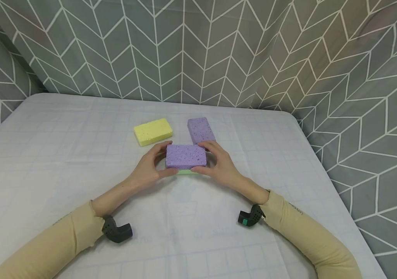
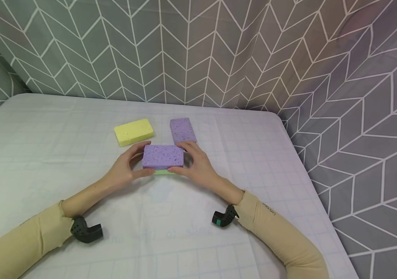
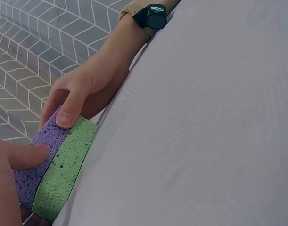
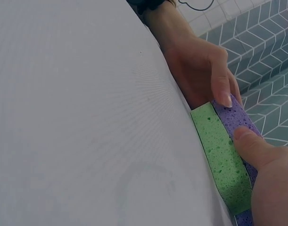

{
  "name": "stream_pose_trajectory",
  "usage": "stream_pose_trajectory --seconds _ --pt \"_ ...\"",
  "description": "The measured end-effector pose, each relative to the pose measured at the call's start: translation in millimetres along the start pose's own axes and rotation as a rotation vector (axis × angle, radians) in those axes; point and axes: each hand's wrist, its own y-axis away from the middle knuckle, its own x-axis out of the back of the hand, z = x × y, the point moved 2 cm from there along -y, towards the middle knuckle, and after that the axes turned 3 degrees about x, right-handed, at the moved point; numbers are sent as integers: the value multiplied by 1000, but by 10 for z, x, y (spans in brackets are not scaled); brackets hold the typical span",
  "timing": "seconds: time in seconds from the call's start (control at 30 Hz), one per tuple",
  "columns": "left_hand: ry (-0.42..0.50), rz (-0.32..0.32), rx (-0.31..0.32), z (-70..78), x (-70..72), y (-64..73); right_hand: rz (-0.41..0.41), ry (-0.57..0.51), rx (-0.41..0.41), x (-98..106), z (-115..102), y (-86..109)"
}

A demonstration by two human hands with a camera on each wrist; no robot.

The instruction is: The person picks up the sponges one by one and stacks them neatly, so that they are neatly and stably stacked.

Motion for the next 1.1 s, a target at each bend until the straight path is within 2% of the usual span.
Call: stream_pose_trajectory --seconds 0.53,1.1 --pt "72 19 -28 9 15 11 -9 16 -1 3 -10 8" --pt "75 20 -35 7 19 9 -18 -18 -4 -1 -8 8"
